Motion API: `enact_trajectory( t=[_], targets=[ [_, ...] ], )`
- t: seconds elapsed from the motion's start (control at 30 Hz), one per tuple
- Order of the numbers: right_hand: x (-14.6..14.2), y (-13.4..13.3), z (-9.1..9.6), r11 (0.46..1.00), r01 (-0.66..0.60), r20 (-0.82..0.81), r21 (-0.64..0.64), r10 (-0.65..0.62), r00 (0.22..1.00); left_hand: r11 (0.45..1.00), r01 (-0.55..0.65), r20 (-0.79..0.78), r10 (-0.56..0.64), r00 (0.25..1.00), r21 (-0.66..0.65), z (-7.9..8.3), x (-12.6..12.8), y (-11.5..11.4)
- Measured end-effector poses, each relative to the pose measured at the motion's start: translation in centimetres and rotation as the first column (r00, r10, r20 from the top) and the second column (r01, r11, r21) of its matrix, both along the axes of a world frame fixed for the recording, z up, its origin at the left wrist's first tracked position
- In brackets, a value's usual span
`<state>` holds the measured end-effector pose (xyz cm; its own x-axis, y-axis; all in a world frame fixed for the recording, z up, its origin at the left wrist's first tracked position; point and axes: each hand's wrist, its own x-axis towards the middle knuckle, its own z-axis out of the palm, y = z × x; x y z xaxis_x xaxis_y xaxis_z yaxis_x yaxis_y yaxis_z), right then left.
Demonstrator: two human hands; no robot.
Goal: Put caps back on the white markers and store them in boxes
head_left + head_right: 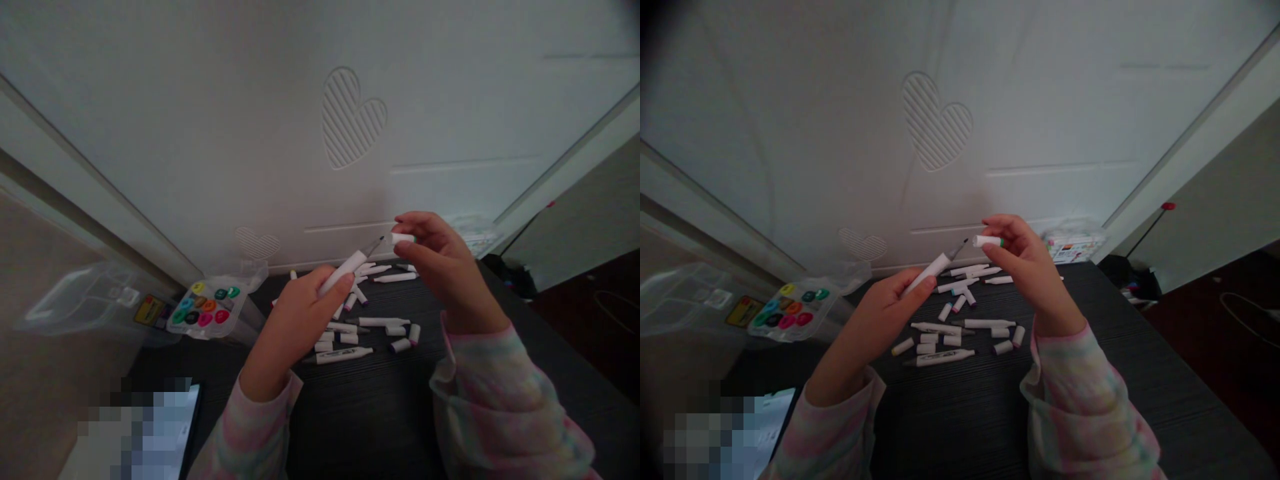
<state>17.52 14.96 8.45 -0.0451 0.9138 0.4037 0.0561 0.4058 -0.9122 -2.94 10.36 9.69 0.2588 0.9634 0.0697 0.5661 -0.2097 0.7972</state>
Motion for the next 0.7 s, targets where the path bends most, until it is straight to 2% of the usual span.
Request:
enact_trajectory(
  t=[0.17, 0.33, 0.53, 0.7],
  targets=[
    [-0.26, 0.05, -0.09, 1.000, -0.014, -0.008, 0.025, 0.015, 1.000, 1.000, 0.024, -0.055, -0.024, 0.998, -0.003, -0.09, -0.17, 0.09],
    [-0.54, -0.21, 0.03, 0.998, -0.054, 0.026, 0.017, 0.053, 0.998, 1.000, 0.028, -0.042, -0.029, 0.999, -0.006, -0.04, -0.27, 0.11],
    [-0.76, -0.47, 0.33, 1.000, 0.004, 0.088, -0.015, -0.003, 0.996, 0.998, 0.048, -0.058, -0.046, 0.997, 0.035, 0.17, -0.48, 0.14],
    [-0.63, -0.31, 0.15, 1.000, 0.016, 0.037, -0.014, -0.015, 0.999, 0.998, 0.051, -0.095, -0.047, 0.994, 0.041, 0.11, -0.65, 0.24]
  ],
)
